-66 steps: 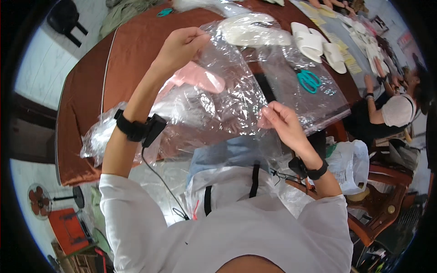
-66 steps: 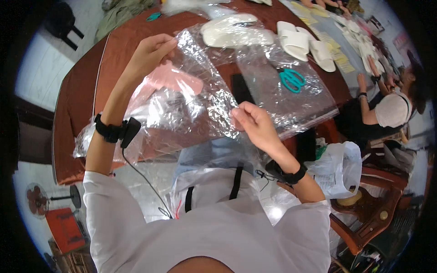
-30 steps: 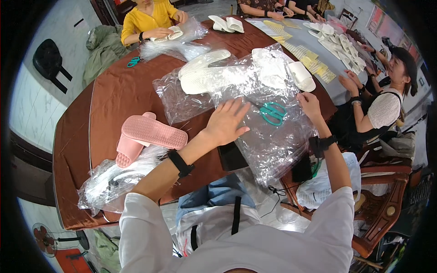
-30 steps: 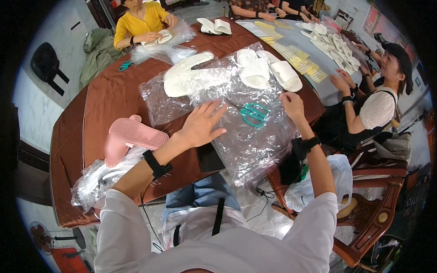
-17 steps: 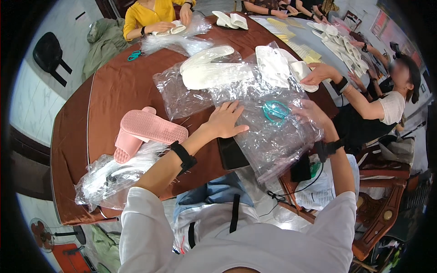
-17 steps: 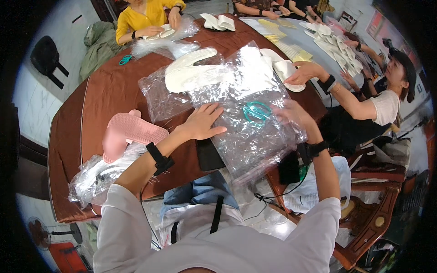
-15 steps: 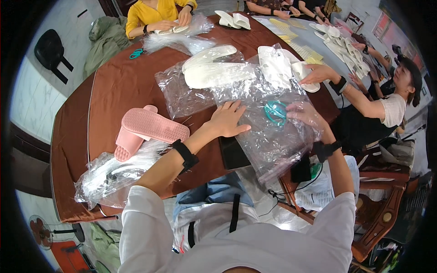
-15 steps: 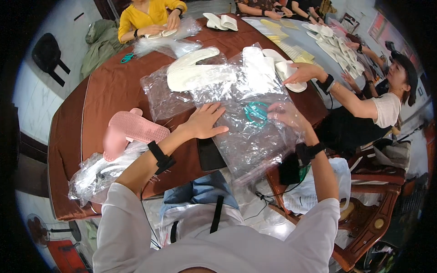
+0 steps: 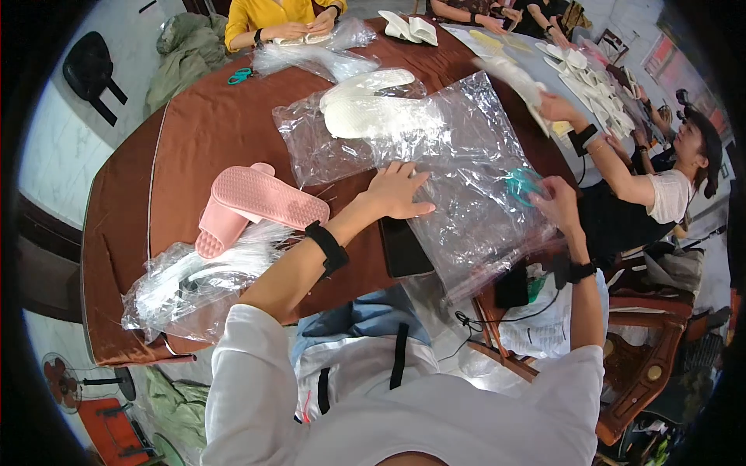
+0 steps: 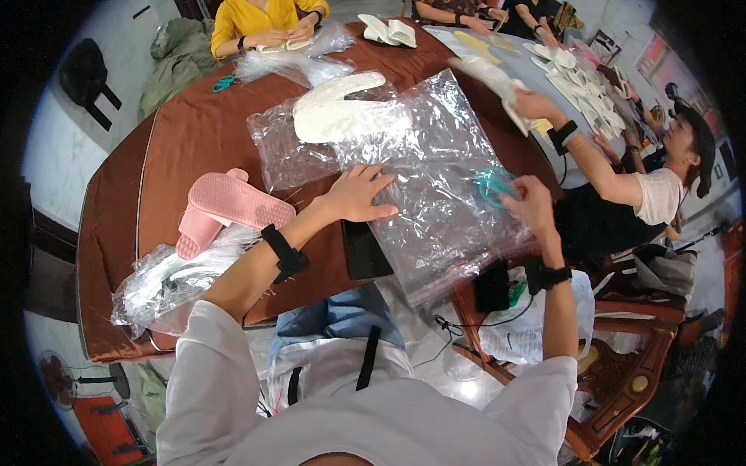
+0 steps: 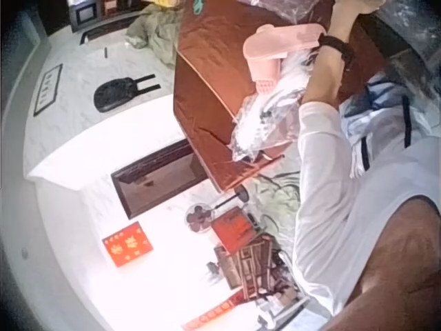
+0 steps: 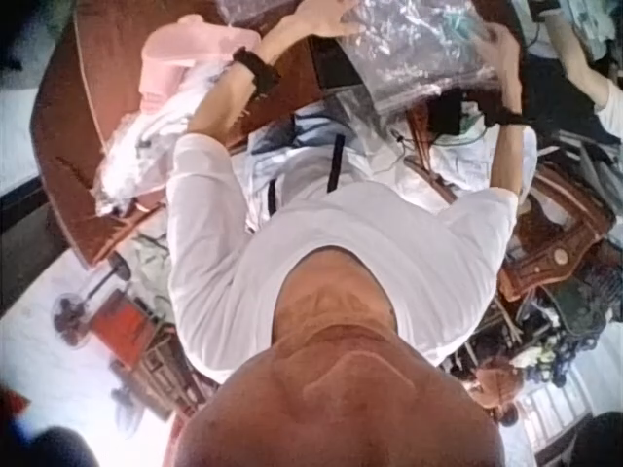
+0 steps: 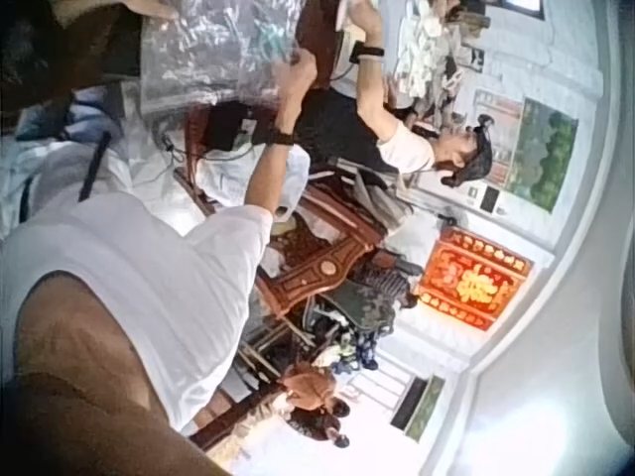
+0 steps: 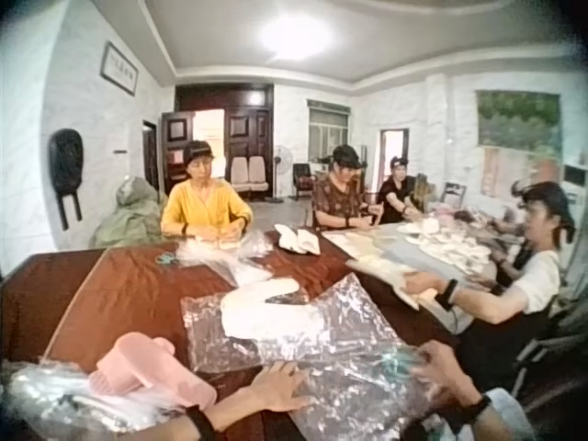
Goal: Inspecting pairs of slippers, placing them in plastic bags, and attaching tags by hand.
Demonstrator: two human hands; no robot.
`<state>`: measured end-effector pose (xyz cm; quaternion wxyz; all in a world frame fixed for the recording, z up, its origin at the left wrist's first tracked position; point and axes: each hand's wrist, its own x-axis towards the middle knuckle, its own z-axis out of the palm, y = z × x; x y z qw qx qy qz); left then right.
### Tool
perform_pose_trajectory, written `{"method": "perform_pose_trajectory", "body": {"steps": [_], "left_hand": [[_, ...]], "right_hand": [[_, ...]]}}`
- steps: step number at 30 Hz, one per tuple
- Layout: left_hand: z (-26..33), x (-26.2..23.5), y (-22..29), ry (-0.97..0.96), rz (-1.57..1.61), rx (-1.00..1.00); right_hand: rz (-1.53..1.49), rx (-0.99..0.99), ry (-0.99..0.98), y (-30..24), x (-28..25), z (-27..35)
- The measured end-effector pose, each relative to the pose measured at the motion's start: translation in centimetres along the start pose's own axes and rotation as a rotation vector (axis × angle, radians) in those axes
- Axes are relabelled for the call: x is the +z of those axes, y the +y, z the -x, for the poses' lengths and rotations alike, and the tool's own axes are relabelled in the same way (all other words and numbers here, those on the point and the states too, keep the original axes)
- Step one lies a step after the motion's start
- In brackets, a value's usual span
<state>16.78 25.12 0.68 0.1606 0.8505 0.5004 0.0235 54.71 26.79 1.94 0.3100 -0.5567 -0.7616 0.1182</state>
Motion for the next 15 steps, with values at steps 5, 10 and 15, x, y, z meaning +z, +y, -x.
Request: {"method": "perform_pose_trajectory", "body": {"steps": [5,10,15], "left_hand": [[-0.2,0.2,-0.2,0.024,-0.034,-0.006],[-0.9,0.7,-0.3,0.093,-0.031,0.023],[-1.3,0.8,-0.5,0.018,-0.065,-0.061]], "right_hand": [[-0.018,0.103,0.398,1.5,-4.2,4.8],[-0.371,0.053,0.391,0.2,-5.9,6.4],[-0.253,-0.036,0.111,-7.4,-0.7,3.2]]}}
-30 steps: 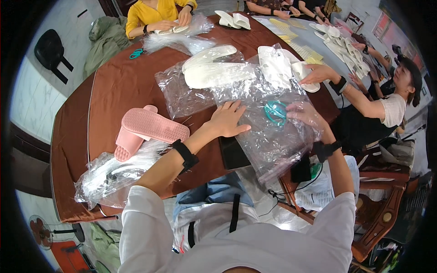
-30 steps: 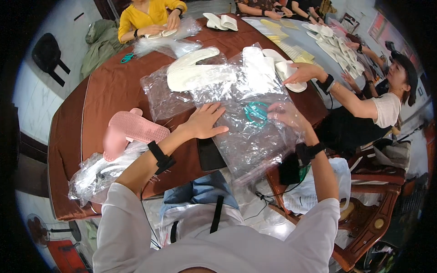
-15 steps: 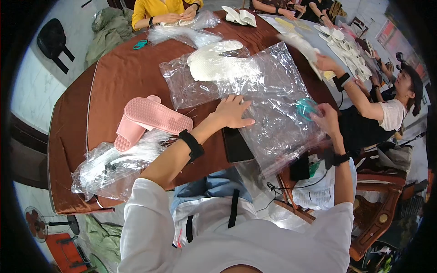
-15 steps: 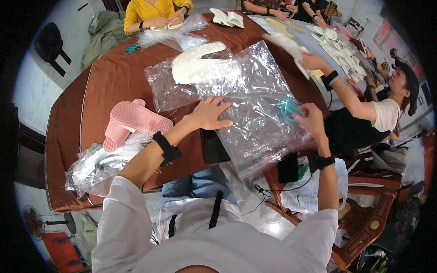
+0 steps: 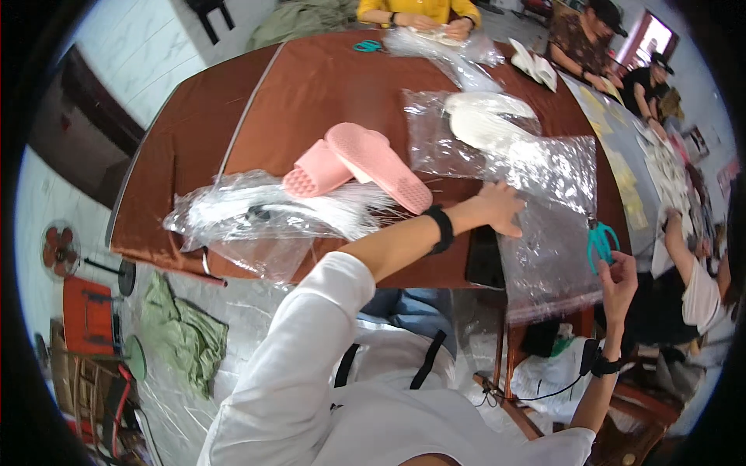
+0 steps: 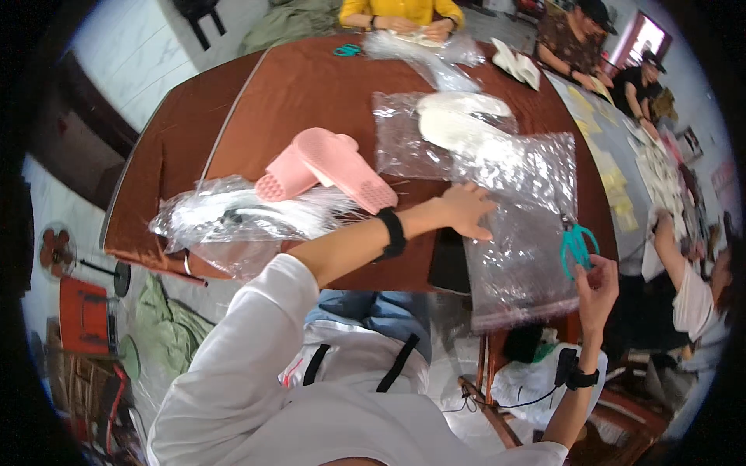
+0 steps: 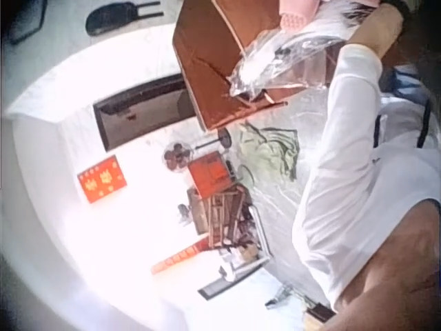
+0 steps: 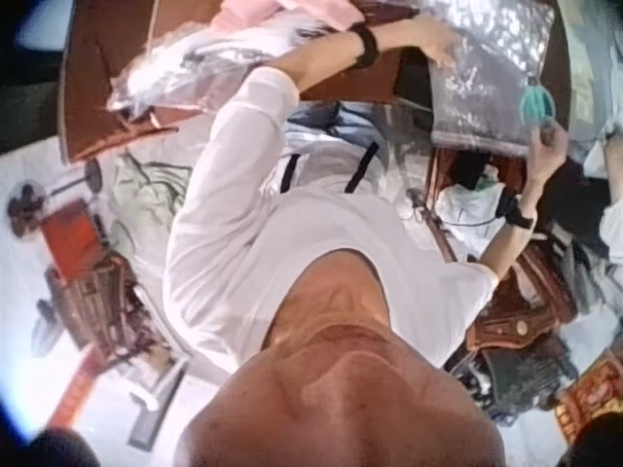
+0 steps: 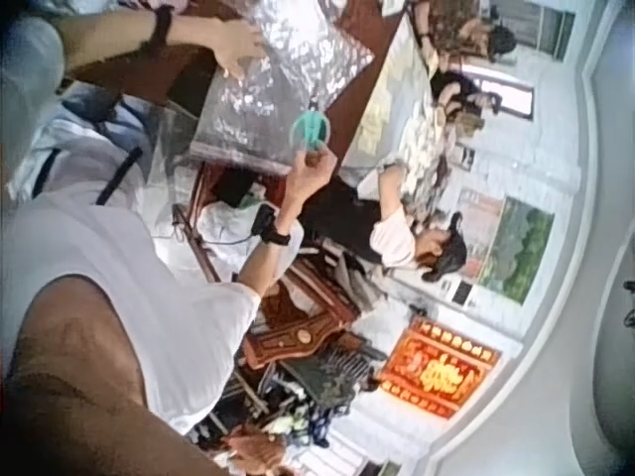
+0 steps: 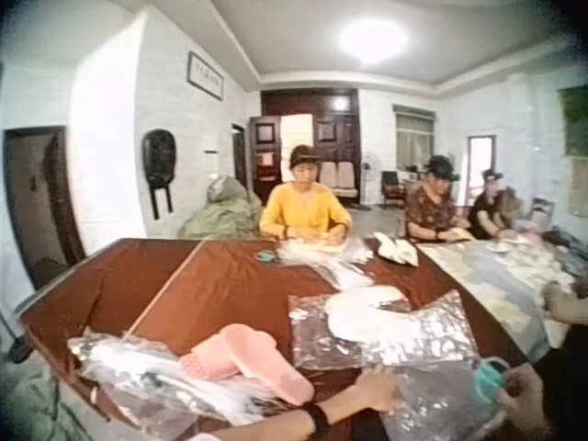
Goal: Inspecting pairs of slippers, placing them in plastic bags, and attaching tags by hand.
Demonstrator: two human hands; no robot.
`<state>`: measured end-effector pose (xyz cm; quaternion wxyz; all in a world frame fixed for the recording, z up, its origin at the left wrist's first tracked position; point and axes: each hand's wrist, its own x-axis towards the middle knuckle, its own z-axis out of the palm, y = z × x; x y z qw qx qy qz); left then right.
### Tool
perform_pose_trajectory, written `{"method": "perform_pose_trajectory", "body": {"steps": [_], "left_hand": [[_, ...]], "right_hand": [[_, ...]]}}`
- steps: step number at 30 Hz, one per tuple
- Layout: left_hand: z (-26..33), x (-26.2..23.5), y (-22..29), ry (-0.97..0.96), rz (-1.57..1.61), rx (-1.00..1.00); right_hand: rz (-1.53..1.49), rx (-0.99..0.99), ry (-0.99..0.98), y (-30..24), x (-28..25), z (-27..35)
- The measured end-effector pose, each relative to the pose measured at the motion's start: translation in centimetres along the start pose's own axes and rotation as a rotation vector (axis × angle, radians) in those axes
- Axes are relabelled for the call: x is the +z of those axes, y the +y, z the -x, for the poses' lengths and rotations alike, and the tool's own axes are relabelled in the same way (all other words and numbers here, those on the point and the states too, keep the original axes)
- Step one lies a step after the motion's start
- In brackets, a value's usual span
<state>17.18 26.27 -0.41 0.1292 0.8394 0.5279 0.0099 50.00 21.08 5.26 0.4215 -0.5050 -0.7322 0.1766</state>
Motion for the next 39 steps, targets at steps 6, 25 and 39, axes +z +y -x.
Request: {"method": "perform_pose_trajectory", "body": {"steps": [6,25,39], "left_hand": [[-0.7,0.6,-0.3,0.088,0.140,0.049],[29.7,-3.4,-9.5,0.864,0.622,-0.523],[28.1,2.2,-16.3,1.162,1.363,-0.659]], "right_hand": [[0.225,-0.139,-0.056,2.0,8.1,-2.4],[-0.052,-0.280,-0.354,-15.3,15.6,2.4],[0.169,-0.633,-0.440,-21.6,30.7,0.7]]}}
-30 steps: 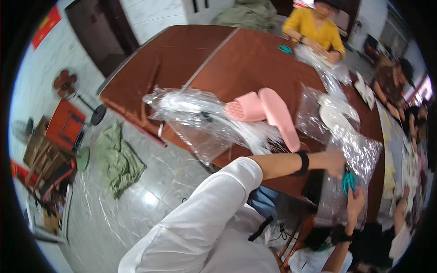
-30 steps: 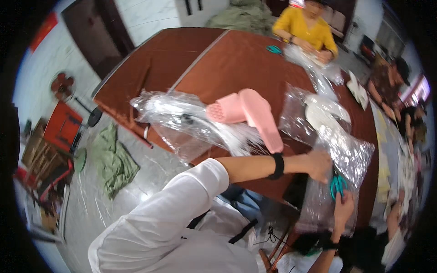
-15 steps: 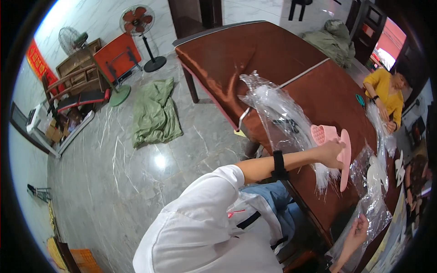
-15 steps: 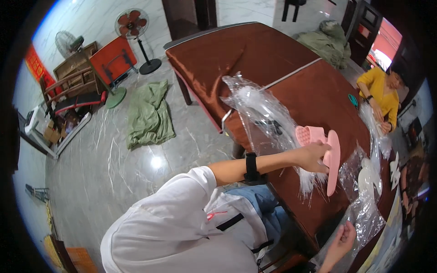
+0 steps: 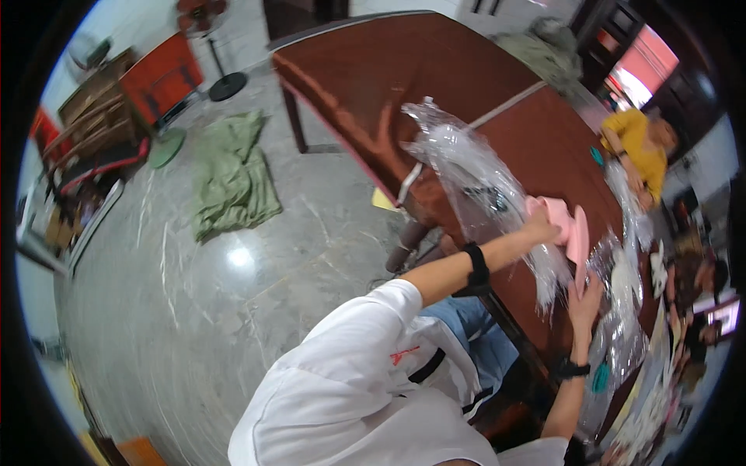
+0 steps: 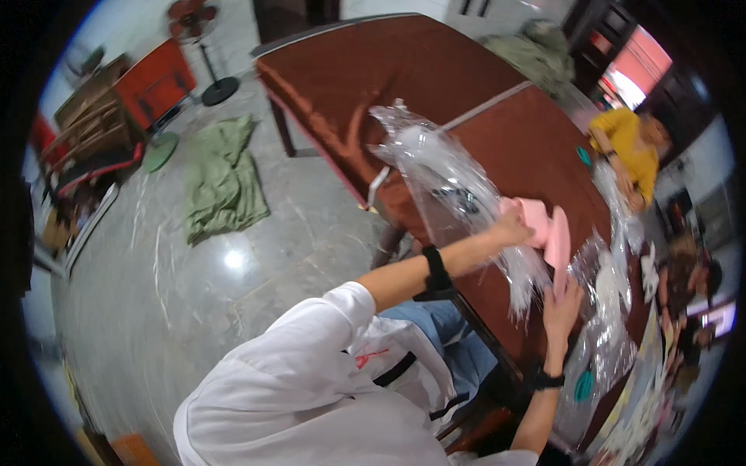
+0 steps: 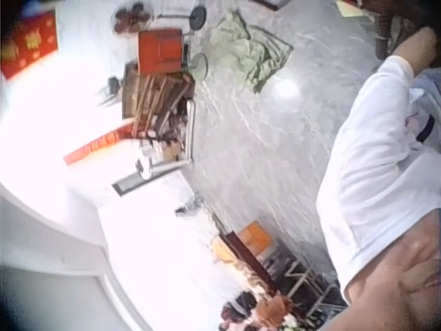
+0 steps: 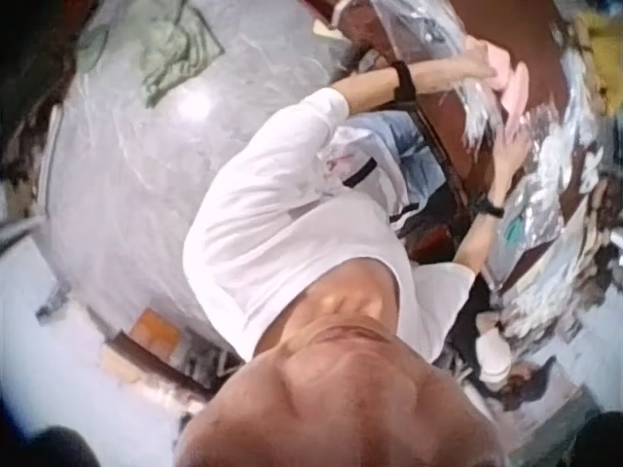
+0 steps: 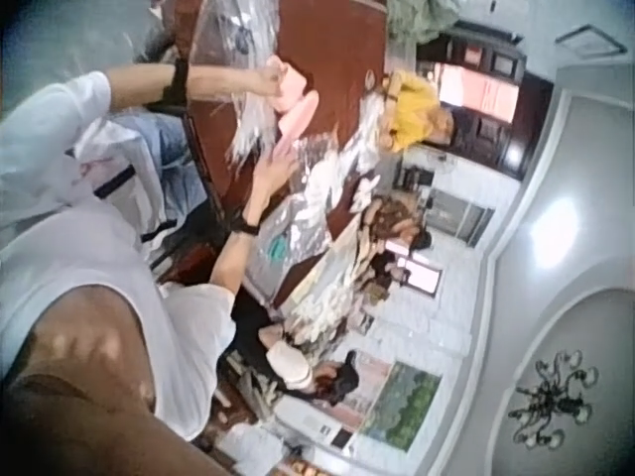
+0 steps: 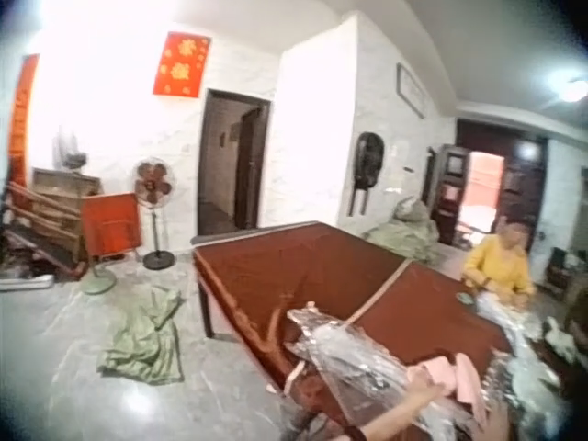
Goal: Inspecting pairs of slippers, placing them in plastic bags, and attaching tags by hand.
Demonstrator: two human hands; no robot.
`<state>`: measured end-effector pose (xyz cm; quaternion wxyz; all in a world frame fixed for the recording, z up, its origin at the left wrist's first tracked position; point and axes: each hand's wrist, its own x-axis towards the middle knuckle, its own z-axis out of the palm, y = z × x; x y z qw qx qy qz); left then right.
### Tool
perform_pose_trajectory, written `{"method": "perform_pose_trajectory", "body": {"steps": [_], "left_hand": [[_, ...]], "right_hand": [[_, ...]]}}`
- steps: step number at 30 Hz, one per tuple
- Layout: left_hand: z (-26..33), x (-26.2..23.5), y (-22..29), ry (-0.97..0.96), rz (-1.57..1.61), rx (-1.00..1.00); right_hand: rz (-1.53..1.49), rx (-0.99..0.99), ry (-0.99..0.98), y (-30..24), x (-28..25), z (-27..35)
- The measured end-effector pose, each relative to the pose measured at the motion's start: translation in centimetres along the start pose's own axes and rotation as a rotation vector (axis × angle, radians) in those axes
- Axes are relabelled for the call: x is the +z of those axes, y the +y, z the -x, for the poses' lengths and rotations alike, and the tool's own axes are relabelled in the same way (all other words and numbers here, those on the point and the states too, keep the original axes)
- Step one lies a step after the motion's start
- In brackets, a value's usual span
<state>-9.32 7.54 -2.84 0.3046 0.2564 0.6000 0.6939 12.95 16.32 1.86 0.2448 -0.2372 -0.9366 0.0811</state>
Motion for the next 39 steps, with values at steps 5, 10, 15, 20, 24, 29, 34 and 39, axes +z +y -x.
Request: {"method": "perform_pose_trajectory", "body": {"steps": [5,10,15,20,24,29,34,39], "left_hand": [[-2.4,-1.2,-0.2,-0.497,-0.550,-0.028],[-1.5,-1.1,-0.2,-0.450,0.209,-0.098],[-3.4,-6.7,0.7,-0.449,0.429,-0.301],[-2.2,-1.0,5.5,-0.179,0.544,-0.634],[-4.7,-1.3,4.1,-0.243,0.317,-0.543],[-3.6,-4.9,6.0,-0.307,0.290,-0.376],[1.1,-2.1,13.9,-0.479,-0.244,-0.166],[3.2,-4.2,17.0,-0.677,-0.521,-0.127]], "right_hand": [[0.085,-0.035,0.051,1.8,0.9,0.1],[0.131,0.184,0.150,2.8,1.3,1.4],[0.043,0.351,0.082,-1.0,2.5,-1.1],[0.033,0.429,0.102,0.9,2.5,-0.6],[0.003,0.439,0.253,1.0,1.7,-1.1],[-0.160,0.220,0.408,-1.4,-1.9,-2.3],[-0.293,0.309,0.415,-0.9,-7.6,1.7],[-0.895,0.357,0.244,-1.2,-8.8,5.3]]}}
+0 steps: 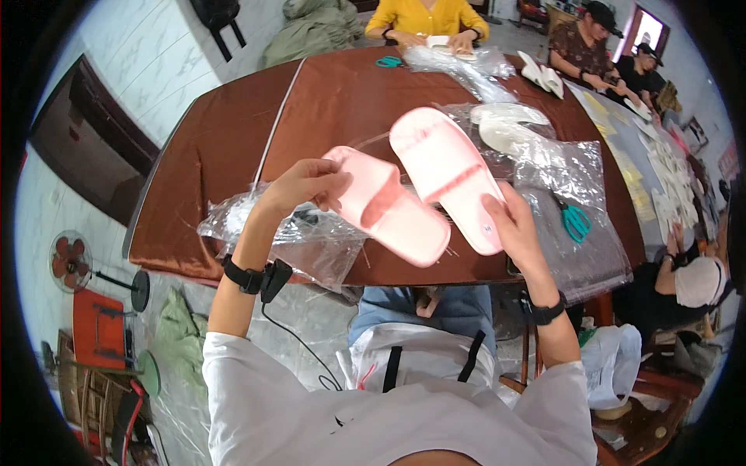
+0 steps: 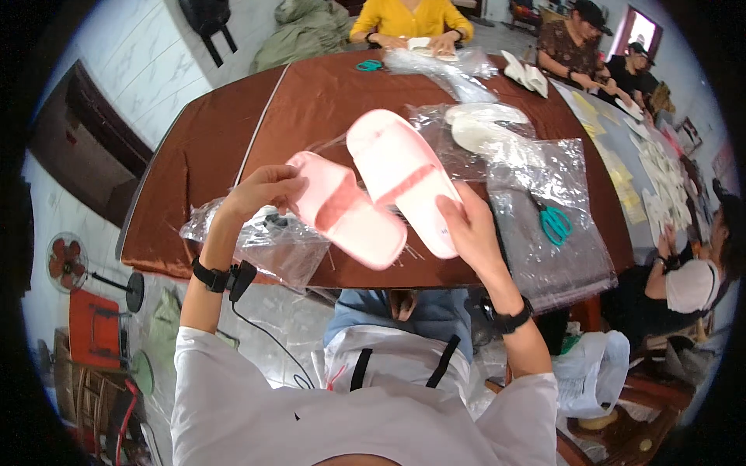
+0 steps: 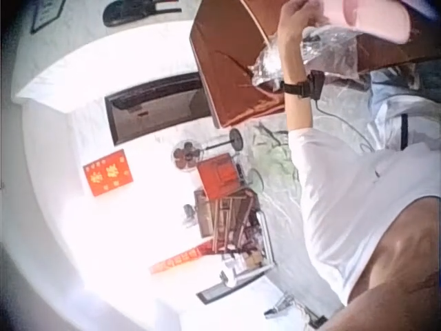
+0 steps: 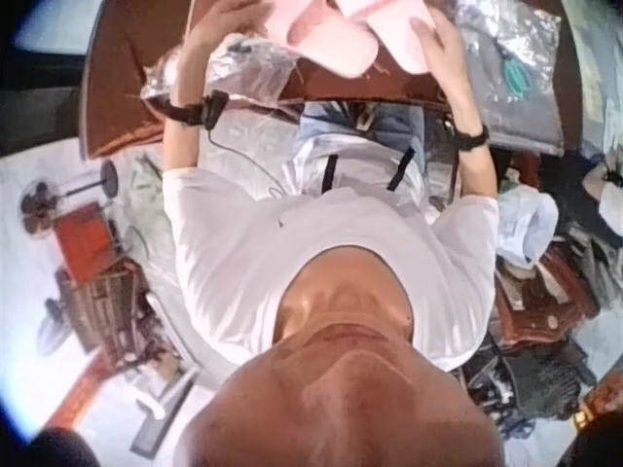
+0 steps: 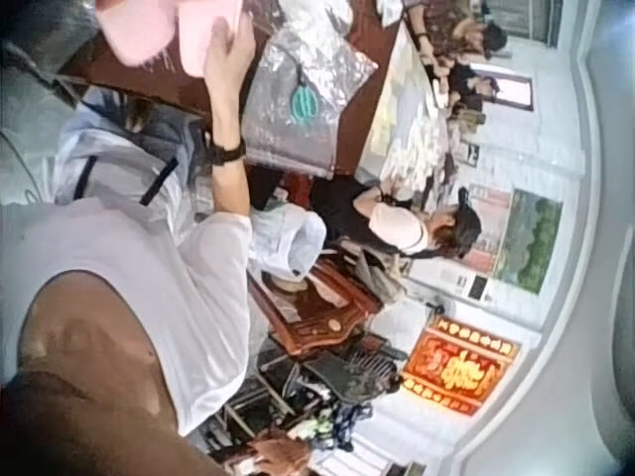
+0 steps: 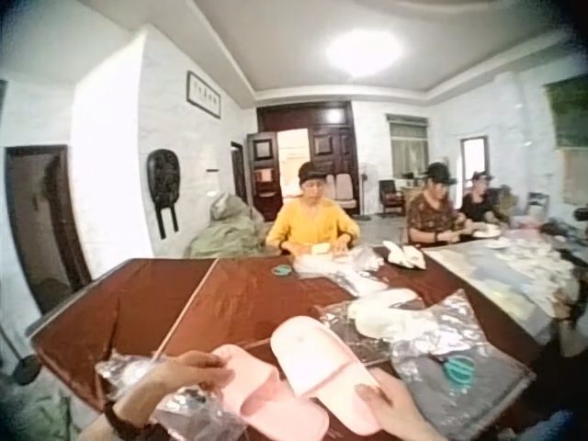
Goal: Inspecting pairs of slippers, placing them in plastic bags, and attaching tags by hand.
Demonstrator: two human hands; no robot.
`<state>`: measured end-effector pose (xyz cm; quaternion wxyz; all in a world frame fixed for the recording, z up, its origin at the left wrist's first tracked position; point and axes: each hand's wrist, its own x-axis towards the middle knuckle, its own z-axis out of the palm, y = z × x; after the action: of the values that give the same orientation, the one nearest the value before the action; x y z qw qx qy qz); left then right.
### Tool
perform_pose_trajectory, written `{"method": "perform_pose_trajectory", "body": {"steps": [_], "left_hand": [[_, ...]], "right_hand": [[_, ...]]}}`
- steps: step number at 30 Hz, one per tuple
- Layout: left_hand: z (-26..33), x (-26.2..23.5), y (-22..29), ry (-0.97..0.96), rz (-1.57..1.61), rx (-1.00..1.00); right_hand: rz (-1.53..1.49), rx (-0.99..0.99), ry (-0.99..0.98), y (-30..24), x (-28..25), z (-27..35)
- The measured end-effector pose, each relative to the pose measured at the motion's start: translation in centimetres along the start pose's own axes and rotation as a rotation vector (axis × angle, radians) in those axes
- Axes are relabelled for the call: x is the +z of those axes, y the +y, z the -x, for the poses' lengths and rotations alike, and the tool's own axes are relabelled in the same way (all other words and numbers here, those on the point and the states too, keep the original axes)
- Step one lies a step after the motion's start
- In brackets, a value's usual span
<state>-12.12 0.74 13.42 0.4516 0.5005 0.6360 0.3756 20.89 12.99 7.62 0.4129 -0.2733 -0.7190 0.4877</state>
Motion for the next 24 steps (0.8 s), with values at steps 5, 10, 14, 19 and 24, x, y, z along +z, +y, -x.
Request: {"method": "perform_pose_trajectory", "body": {"steps": [5,10,14,19,24], "left_hand": [[-1.2,-0.3,-3.2,-0.102,-0.059,-0.080],[-2.2,1.0,-4.2,-0.165,-0.023,-0.077],[-3.1,1.9,-5.4,-0.151,-0.046,-0.056],[-3.6,3.6,-7.6,0.072,-0.362,0.122],[-3.4,7.4,-4.6,0.506,-0.682,0.348]], "right_hand": [[-0.187,0.289,-0.066,1.5,0.1,3.1],[-0.268,0.400,-0.033,3.8,0.6,5.1],[-0.282,0.404,-0.021,5.1,1.6,5.9],[0.112,0.229,-0.010,6.5,2.6,7.5],[0.338,0.124,0.042,5.3,3.0,7.8]]}}
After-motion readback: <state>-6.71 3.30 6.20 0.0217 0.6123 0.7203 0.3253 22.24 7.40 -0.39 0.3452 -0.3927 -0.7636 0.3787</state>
